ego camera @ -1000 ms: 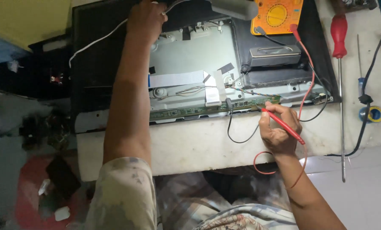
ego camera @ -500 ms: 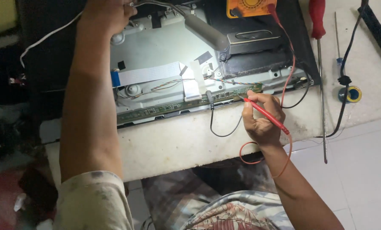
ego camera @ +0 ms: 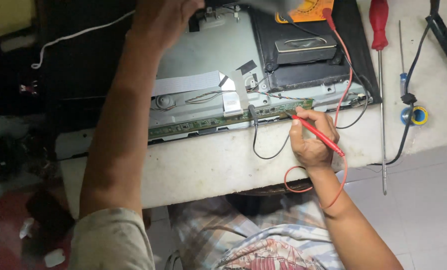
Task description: Testing and prying components on a television circuit board using a multimeter and a small tool.
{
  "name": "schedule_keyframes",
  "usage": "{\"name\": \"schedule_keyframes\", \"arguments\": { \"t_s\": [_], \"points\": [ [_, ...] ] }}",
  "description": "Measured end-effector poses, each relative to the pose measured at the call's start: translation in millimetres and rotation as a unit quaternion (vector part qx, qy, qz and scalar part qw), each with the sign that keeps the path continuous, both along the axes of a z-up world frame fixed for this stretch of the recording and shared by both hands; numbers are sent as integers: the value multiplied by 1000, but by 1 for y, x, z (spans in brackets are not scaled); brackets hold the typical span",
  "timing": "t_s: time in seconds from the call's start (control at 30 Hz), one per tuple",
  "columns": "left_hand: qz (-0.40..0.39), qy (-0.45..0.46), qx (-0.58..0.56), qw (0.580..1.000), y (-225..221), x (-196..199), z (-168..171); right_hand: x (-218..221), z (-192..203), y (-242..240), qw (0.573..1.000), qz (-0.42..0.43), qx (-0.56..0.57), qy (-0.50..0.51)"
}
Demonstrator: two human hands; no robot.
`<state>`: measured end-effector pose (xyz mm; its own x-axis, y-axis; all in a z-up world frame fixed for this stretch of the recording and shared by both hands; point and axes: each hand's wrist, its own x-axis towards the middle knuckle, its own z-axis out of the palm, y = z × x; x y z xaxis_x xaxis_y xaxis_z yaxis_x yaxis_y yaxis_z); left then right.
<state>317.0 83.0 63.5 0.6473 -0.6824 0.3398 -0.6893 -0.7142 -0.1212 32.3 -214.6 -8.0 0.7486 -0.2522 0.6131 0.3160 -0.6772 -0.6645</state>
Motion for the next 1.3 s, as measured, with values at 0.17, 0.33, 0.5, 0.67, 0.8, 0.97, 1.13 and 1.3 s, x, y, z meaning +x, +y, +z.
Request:
{"name": "schedule_keyframes", "arguments": {
  "t_s": [0.17,0.33,0.5,0.67,0.8,0.97,1.13,1.3],
  "points": [
    [56,113,-46,991,-11,-31,1,-5,12,6,998,-21,-48,24],
    [114,38,32,992,-19,-28,-36,-8,0,1,996,-45,-61,52],
    [167,59,195,965,-38,-43,-16,-5,11,2,997,-25,-74,2],
    [232,25,130,964,-44,-35,-36,-3,9,1,997,-6,-74,-24],
    [264,23,72,962,-52,-28,-46,-7,16,4,999,-1,-49,-3],
    [289,8,-36,957,-57,-28,-52,-8,14,3,999,-2,-53,-6],
    [300,-3,-1,954,-57,-25,-57,-6,15,3,998,-6,-56,-13],
    [295,55,-71,951,-57,-33,-48,-5,15,3,998,-4,-57,-21]
  ]
}}
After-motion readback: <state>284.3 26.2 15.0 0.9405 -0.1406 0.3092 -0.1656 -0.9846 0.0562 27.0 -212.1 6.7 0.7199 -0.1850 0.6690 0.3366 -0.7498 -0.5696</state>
